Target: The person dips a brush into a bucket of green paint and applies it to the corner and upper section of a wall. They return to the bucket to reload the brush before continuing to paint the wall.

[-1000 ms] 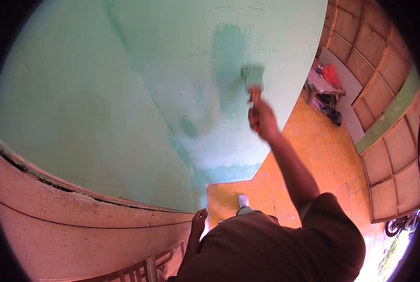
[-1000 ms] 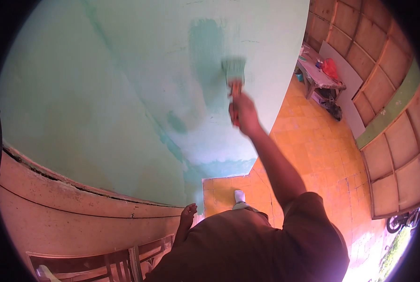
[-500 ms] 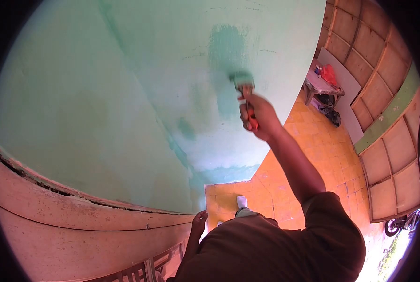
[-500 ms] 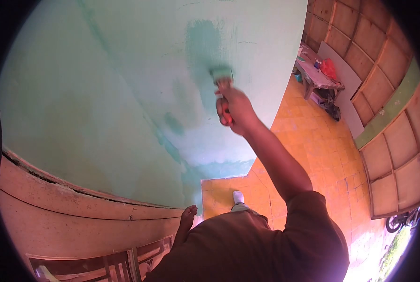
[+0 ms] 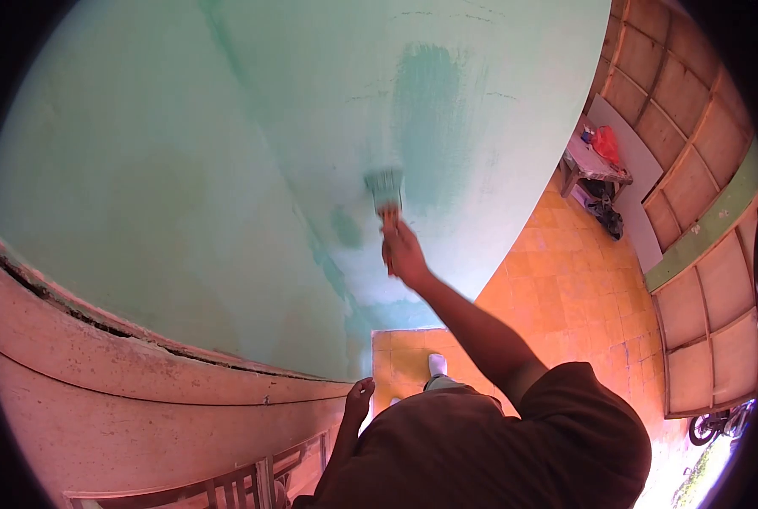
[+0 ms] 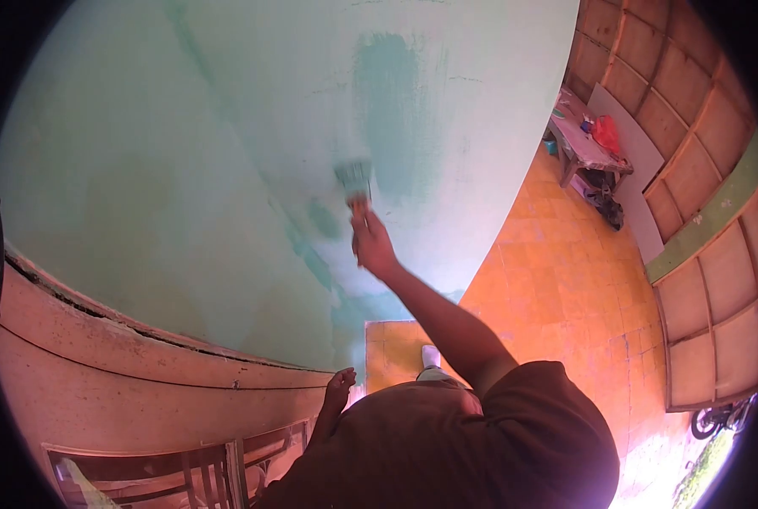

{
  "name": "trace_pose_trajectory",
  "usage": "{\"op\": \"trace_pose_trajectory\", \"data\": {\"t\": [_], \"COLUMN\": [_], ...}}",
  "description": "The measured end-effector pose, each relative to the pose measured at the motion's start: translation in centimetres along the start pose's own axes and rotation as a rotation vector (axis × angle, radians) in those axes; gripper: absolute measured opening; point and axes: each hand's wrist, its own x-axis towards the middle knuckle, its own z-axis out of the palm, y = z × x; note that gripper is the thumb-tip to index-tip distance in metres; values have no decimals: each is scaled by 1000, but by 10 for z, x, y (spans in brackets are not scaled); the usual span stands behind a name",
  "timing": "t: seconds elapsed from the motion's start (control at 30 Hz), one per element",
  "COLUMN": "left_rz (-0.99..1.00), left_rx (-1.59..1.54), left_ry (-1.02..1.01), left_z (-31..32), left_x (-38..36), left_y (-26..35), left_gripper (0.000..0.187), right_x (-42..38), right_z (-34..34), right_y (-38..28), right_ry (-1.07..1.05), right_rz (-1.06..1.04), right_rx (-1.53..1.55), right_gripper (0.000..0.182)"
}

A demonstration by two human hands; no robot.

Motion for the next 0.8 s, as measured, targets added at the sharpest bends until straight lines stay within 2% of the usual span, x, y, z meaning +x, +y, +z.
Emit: {"op": "trace_pose_trajectory", "data": {"t": [0.07,0.13,0.17,0.23,0.27,0.4,0.5,0.57,0.6,0.67,0.73,0.8], "left_rz": [-8,24,22,14,13,-37,-56,-33,-41,4,14,-65], "left_rx": [-2,30,28,-7,-12,40,24,54,49,83,66,8], "left_ry": [4,-1,3,15,22,9,27,27,32,42,44,63], "left_z": [-1,-2,-3,-4,-5,-3,-2,-3,-4,-5,-6,-5], "left_x": [-1,-2,-3,1,2,-6,-9,-12,-12,-11,-14,-16], "left_y": [1,0,-3,-12,-14,-10,-4,-4,-8,-15,-18,-8], "left_gripper": [36,36,36,36,36,37,37,35,35,34,34,37], "right_x": [-14,-31,-32,-29,-20,12,12,17,22,37,42,39], "right_z": [-11,-18,-23,-23,-23,1,20,25,25,19,11,4], "right_y": [77,98,102,90,75,-68,-159,-192,-199,-186,-140,-71], "right_ry": [74,160,156,208,144,-116,-185,-103,-72,-103,-81,-24], "right_rz": [251,639,642,785,738,442,-9,-396,-467,-365,-316,-270], "right_rx": [88,202,201,427,468,484,247,-56,-71,21,-54,-119], "right_gripper": [30,28,28,29,28,30,31,32,32,32,31,28]}}
